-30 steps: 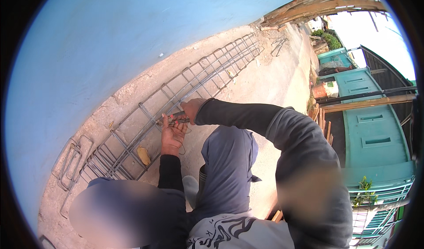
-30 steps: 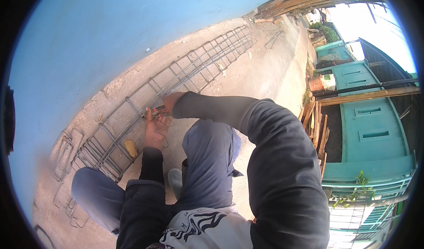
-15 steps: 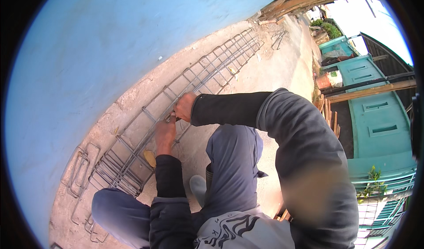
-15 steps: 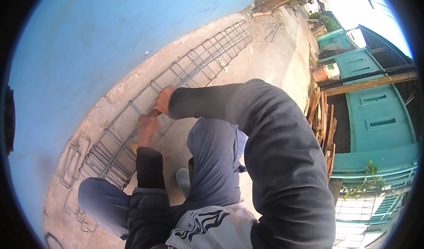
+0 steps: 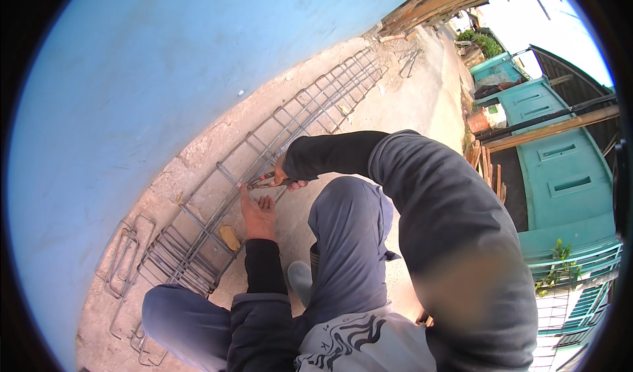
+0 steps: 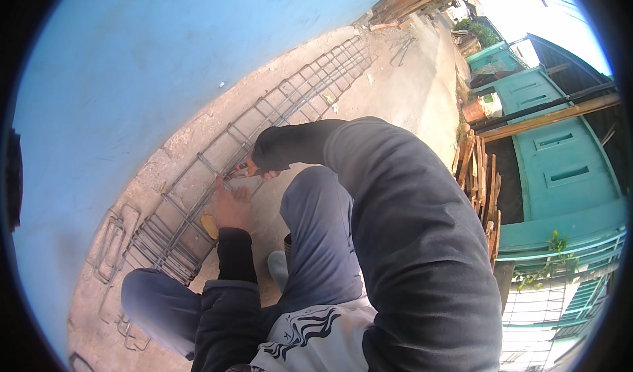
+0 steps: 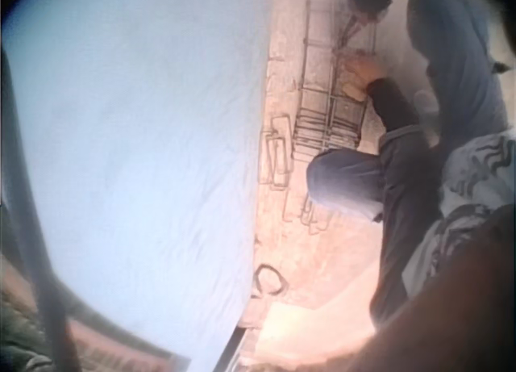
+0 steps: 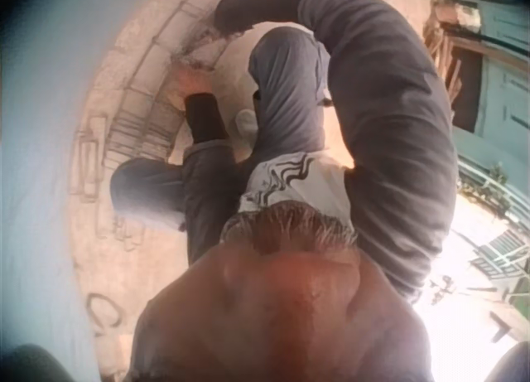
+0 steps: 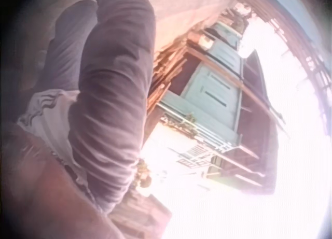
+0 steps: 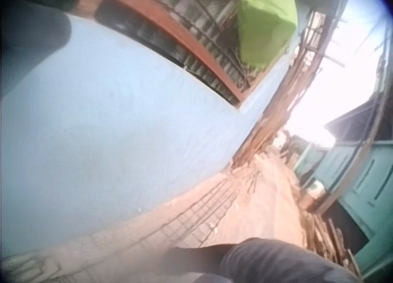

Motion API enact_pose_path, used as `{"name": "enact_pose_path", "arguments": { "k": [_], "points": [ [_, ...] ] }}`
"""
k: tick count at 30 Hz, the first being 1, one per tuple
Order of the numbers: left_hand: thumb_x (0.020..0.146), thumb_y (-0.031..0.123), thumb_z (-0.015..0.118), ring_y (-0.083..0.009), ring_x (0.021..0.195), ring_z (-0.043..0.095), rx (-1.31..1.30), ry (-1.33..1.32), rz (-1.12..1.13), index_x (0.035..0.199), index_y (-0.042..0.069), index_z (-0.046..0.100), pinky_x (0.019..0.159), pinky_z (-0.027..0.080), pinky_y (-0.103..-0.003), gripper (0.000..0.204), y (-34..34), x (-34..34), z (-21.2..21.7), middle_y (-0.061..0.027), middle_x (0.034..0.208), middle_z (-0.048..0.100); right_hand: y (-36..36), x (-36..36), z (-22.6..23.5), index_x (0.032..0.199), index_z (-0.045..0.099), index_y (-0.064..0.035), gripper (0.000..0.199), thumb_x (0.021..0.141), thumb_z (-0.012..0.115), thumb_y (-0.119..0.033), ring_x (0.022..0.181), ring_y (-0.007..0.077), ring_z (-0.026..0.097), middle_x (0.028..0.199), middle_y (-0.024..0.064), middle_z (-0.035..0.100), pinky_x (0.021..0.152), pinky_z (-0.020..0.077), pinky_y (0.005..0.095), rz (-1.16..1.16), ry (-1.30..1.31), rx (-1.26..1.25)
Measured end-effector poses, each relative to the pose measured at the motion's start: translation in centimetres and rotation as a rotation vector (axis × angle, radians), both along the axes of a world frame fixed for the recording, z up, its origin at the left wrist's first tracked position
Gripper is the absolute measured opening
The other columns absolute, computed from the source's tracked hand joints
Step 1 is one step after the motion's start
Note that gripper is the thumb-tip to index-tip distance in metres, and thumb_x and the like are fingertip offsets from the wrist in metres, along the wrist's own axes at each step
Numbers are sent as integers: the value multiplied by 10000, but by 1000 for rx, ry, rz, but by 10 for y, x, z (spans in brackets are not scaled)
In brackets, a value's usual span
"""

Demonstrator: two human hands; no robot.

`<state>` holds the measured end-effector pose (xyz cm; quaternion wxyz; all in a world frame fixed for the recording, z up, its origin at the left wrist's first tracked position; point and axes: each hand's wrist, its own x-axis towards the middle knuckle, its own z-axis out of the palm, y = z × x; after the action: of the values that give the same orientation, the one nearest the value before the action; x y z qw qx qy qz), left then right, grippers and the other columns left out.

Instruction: The person assembles a metal grid by tying wire ties at intersections using pliers. They position the grid on the ground, secure each joint, and continue along the structure.

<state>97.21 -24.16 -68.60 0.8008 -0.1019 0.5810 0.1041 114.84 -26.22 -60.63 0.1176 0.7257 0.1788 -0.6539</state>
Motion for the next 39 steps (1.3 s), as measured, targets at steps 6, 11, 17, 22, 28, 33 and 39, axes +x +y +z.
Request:
{"name": "enact_pose_path", "arguments": {
  "k": [6, 11, 17, 22, 28, 33, 39],
  "points": [
    [1024, 519, 453, -281, 1110, 607, 17, -797, 254, 1109, 10, 596, 997, 469, -434, 535, -35, 32, -33, -149, 1131, 661, -15, -11, -1, 1083, 672, -80, 267, 918, 630, -286, 724, 177, 672, 826, 88, 699, 594, 525, 268, -274, 221, -76],
    [1084, 395, 337, -250, 1095, 618, 36, -697, 336, 1095, 40, 611, 998, 474, -416, 449, -15, 39, -44, -101, 1081, 680, 7, -56, 19, 1179, 638, 34, 489, 896, 614, -364, 880, 290, 651, 1002, 186, 678, 782, 493, 463, 706, -516, 257],
    [1051, 505, 305, -225, 1062, 624, 45, -707, 285, 1147, 36, 608, 925, 489, -392, 567, -9, 33, -34, -115, 1127, 668, -7, -121, 46, 1161, 670, 8, 421, 901, 548, -300, 982, 345, 564, 1215, 190, 610, 787, 403, 507, 1401, -1024, 441],
    [1016, 622, 280, -203, 1040, 624, 466, -545, -223, 1207, 25, 598, 858, 500, -367, 703, 1, 8, -27, -132, 1177, 656, 19, -96, 43, 1060, 716, -32, 304, 891, 584, -247, 956, 299, 648, 1045, 158, 680, 683, 496, 493, 1244, -696, 338],
    [921, 796, 235, -153, 1013, 637, 543, -530, -992, 1281, 10, 581, 753, 516, -284, 931, 18, -20, -28, -148, 1162, 673, 4, 26, -17, 896, 715, -58, 277, 873, 701, -333, 709, 171, 608, 792, 39, 638, 555, 460, 338, 372, -126, -32],
    [1017, 552, 445, -259, 1068, 635, 102, -724, 49, 1281, -37, 563, 906, 537, -366, 657, 1, -10, -46, -163, 1168, 654, 9, -9, 11, 962, 646, -37, 245, 902, 724, -262, 646, 137, 580, 774, 49, 617, 558, 469, 295, -298, 421, -87],
    [1038, 145, 493, -293, 936, 658, -17, -577, 477, 1123, -40, 559, 907, 566, -488, 215, -24, 37, -54, -142, 1026, 631, -9, -48, 29, 989, 620, 87, 487, 771, 798, -311, 743, 277, 714, 846, 174, 686, 600, 610, 383, 226, -257, 46]
  ]
}}
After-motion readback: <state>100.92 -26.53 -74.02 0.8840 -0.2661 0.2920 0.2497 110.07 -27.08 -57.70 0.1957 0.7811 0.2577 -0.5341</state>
